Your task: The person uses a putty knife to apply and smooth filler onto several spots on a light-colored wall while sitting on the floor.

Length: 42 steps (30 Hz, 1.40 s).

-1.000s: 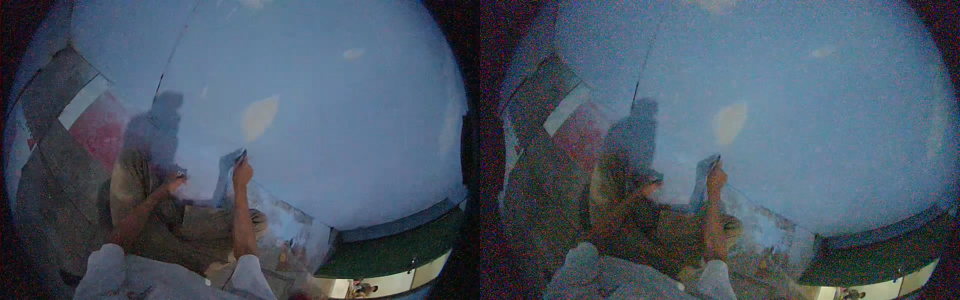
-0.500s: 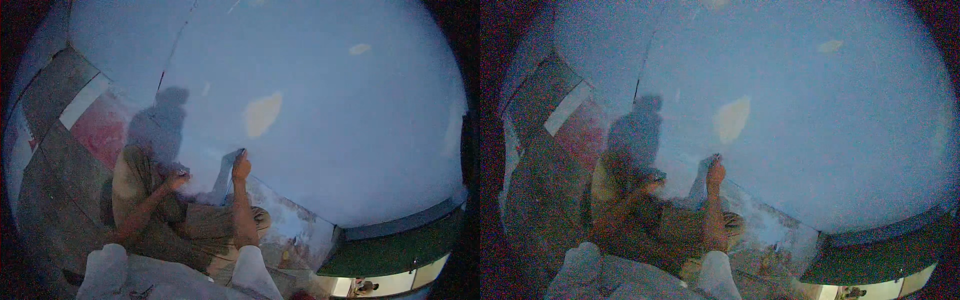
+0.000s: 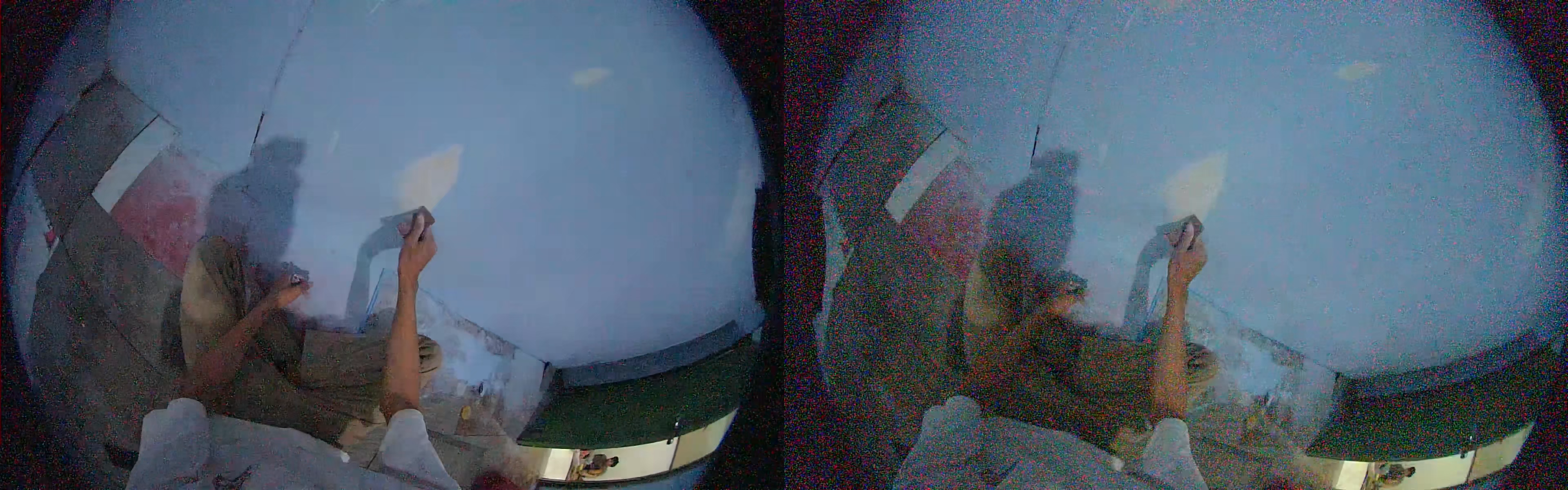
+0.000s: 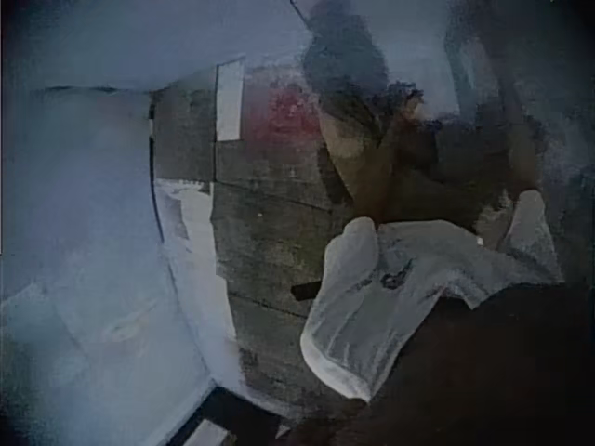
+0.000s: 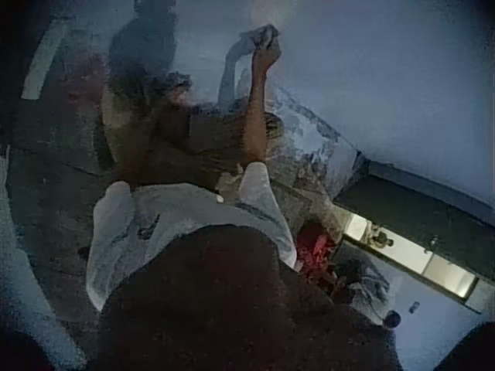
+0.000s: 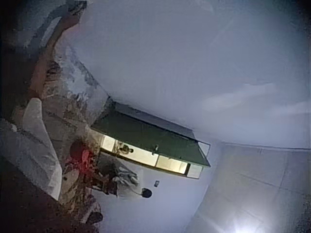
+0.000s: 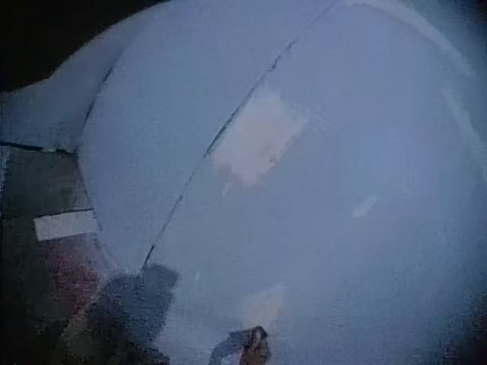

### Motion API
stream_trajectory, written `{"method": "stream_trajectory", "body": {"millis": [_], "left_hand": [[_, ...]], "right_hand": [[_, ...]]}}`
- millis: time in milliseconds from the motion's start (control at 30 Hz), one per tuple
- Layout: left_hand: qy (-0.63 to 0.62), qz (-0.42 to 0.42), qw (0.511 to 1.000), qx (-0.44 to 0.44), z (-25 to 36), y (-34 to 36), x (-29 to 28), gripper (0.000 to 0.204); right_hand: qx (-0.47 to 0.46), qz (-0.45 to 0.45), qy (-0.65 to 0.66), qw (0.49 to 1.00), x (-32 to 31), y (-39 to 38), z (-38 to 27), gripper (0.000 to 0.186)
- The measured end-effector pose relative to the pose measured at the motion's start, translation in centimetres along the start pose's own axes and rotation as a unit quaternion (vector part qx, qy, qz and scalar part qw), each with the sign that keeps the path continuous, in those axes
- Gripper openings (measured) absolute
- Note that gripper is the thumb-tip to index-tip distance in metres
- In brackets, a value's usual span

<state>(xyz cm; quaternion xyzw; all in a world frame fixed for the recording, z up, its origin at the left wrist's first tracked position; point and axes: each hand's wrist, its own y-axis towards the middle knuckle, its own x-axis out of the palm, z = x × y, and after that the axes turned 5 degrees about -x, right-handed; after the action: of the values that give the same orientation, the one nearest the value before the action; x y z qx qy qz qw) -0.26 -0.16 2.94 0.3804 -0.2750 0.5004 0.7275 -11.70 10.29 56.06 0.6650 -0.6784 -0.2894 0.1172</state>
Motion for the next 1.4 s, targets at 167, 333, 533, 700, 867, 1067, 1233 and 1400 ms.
{"method": "stream_trajectory", "body": {"millis": [167,333,533,700,867,1067,1233,1400], "left_hand": [[0.007,-0.036,0.999,0.031,-2.4,-0.1,-0.6,0.068],[-0.025,-0.176,0.977,0.118,0.1,3.8,0.2,0.066],[0.008,-0.097,0.962,0.254,1.8,0.8,11.9,0.065],[0.126,-0.032,0.98,0.147,5.5,1.0,12.9,0.052],[0.298,0.086,0.951,-0.014,6.8,-0.8,12.6,0.044],[0.549,0.161,0.809,-0.133,10.6,-2.1,14.7,0.035],[0.348,0.226,0.899,-0.138,10.0,3.2,18.0,0.035],[0.288,0.239,0.913,-0.16,10.2,2.0,18.2,0.039]], "right_hand": [[0.004,0.014,-0.277,0.961,-0.8,0.1,5.2,0.032],[-0.118,-0.143,-0.56,0.808,-4.6,-5.8,17.9,0.034],[0.013,-0.089,-0.433,0.897,-6.8,-8.2,14.7,0.05],[-0.043,0.0,-0.254,0.966,-5.1,0.8,4.7,0.058],[0.001,0.065,-0.308,0.949,-2.7,0.2,2.4,0.055],[0.105,0.052,-0.302,0.946,-0.4,-3.4,7.2,0.056],[-0.054,-0.072,-0.327,0.941,-8.6,-6.3,18.5,0.061],[-0.116,-0.056,-0.398,0.908,-8.6,-6.8,14.2,0.064]]}}
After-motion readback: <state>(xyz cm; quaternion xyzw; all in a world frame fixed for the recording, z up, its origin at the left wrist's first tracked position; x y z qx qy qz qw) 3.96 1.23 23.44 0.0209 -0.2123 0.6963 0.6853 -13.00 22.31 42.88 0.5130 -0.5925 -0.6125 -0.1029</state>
